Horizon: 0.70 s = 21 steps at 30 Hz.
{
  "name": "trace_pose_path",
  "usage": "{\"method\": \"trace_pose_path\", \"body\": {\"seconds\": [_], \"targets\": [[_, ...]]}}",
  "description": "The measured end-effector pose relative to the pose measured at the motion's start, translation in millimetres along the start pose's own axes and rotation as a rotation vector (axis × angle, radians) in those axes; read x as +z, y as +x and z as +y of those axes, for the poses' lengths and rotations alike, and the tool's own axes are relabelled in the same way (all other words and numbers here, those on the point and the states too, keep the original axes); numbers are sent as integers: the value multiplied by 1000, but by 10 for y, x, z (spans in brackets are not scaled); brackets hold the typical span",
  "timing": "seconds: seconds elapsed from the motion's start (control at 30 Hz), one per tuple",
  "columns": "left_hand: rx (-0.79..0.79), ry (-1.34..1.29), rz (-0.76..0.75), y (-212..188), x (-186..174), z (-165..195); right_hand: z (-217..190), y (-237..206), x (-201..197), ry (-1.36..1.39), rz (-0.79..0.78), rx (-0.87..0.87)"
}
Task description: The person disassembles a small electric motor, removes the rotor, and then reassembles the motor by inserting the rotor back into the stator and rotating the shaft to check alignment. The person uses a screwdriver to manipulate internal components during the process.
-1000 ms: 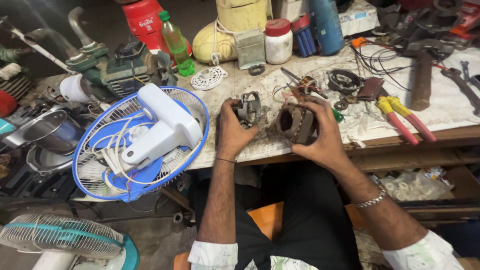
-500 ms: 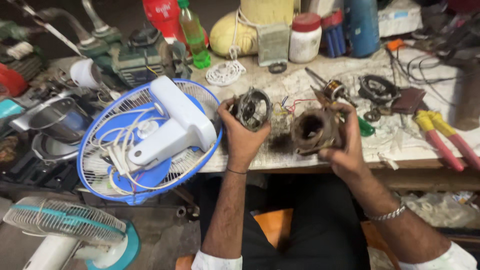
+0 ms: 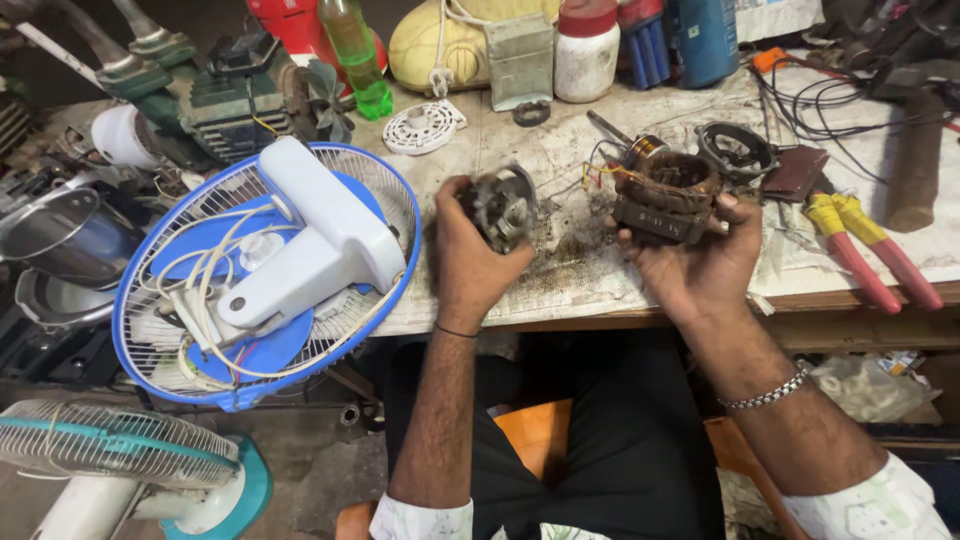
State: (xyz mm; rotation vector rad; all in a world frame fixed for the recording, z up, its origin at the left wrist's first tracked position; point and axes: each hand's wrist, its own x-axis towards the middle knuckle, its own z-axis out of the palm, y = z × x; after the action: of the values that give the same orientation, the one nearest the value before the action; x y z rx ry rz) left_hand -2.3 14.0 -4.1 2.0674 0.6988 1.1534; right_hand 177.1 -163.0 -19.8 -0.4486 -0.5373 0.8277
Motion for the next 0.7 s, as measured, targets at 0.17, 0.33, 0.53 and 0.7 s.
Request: {"method": "trace_pose_path", "body": {"seconds": [0.17, 0.33, 0.53, 0.7], "targets": [[112, 315, -96, 9, -29, 188, 7, -5, -21, 6, 7, 11], [435, 218, -58, -116, -148, 492, 70, -11, 17, -22, -1, -39], [518, 35, -345, -46, 2, 697, 111, -61, 70, -127, -21, -41], [344, -179, -365, 71, 122, 510, 74, -30, 65, -4, 58, -9]]}}
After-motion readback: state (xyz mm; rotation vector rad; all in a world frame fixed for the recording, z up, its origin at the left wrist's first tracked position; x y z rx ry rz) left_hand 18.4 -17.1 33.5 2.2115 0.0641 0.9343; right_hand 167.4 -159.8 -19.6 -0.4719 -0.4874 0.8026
